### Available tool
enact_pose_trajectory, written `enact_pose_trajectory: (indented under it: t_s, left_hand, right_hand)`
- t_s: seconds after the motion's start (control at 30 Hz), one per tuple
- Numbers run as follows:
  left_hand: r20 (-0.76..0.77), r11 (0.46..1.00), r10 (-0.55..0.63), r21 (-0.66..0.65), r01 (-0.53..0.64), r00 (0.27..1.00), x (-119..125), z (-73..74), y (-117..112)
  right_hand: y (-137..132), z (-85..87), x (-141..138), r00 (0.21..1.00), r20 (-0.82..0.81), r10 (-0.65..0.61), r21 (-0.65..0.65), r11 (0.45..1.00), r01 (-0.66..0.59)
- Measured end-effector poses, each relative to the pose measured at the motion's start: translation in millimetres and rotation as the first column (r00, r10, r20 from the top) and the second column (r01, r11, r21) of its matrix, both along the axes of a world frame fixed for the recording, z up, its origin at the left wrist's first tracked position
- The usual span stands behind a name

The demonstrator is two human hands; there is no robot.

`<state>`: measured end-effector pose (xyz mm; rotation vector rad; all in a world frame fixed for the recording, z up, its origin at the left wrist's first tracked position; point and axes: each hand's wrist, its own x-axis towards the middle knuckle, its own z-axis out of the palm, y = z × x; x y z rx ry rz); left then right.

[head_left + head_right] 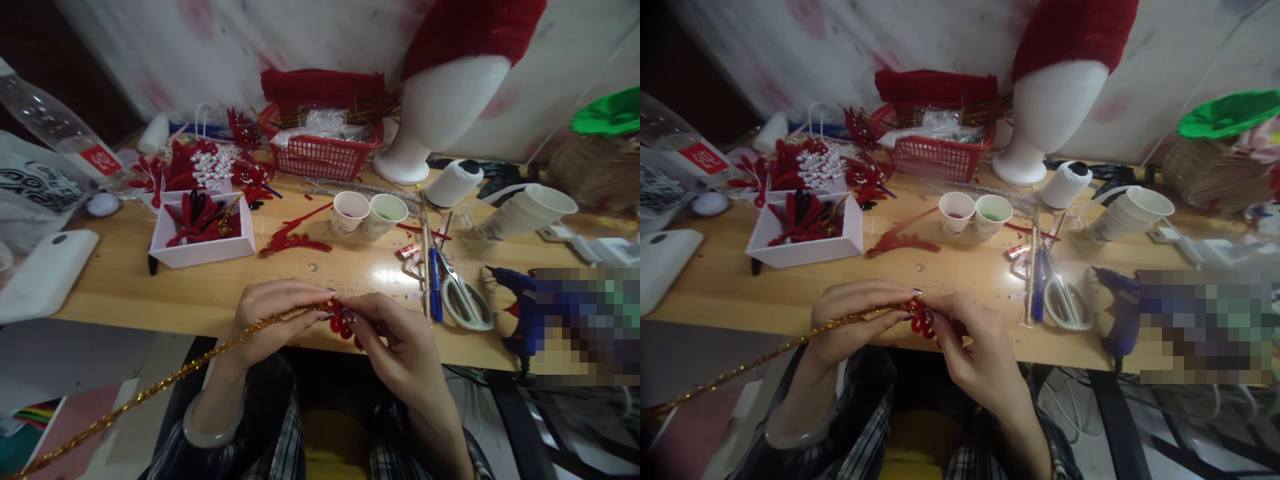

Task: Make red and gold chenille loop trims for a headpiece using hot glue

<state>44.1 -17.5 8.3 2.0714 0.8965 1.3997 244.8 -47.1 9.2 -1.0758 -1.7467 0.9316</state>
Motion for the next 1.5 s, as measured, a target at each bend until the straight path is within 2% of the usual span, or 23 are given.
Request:
enact_pose_trajectory:
  t_s: [0.13, 0.23, 0.37, 0.47, 0.6, 0.7, 0.8, 0.93, 1.13, 1.5]
  left_hand:
    - [-0.027, 0.998, 0.007, 0.064, -0.005, 1.000, 1.0, 2.0, -1.1]
    - [-0.035, 0.998, 0.025, 0.059, -0.023, 0.999, 2.2, 3.5, -2.6]
    - [-0.030, 0.999, 0.048, 0.010, -0.048, 0.998, 4.1, 3.7, -0.4]
    - [-0.020, 0.993, 0.066, -0.099, -0.068, 0.998, 4.4, 2.5, 4.3]
    - [0.027, 0.926, 0.117, -0.364, -0.100, 0.993, 5.9, 0.7, 6.0]
    - [0.222, 0.864, 0.125, -0.504, 0.004, 0.967, 12.2, -1.6, 2.3]
    - [0.431, 0.806, 0.202, -0.584, 0.100, 0.879, 22.5, -5.6, -0.6]
    - [0.537, 0.750, 0.335, -0.649, 0.125, 0.774, 34.8, -9.5, -0.2]
    - [0.552, 0.771, 0.354, -0.629, 0.099, 0.755, 44.5, -8.2, -0.1]
    - [0.485, 0.803, 0.424, -0.592, -0.070, 0.765, 56.3, -9.5, -6.2]
  right_hand:
    - [-1.1, 1.1, 0.6, 1.000, 0.008, 0.004, 0.026, 1.000, -0.004]
    - [-2.0, 0.9, 1.7, 1.000, 0.031, 0.003, 0.040, 0.999, -0.004]
    - [-1.0, -1.1, 0.0, 0.998, 0.056, -0.027, 0.065, 0.998, 0.024]
    - [1.3, -3.7, -3.9, 0.996, 0.047, -0.081, 0.105, 0.992, 0.076]
    - [3.7, -7.6, -8.6, 0.987, 0.048, -0.154, 0.151, 0.978, 0.146]
    - [3.4, -10.3, -10.9, 0.978, 0.033, -0.204, 0.188, 0.963, 0.194]
    - [2.3, -14.0, -12.9, 0.965, -0.005, -0.261, 0.213, 0.943, 0.256]
    - [1.6, -19.1, -14.9, 0.955, -0.033, -0.295, 0.236, 0.926, 0.294]
    - [2.6, -16.8, -15.4, 0.945, -0.055, -0.321, 0.249, 0.913, 0.324]
    - [2.4, -13.9, -18.2, 0.918, -0.089, -0.387, 0.237, 0.887, 0.397]
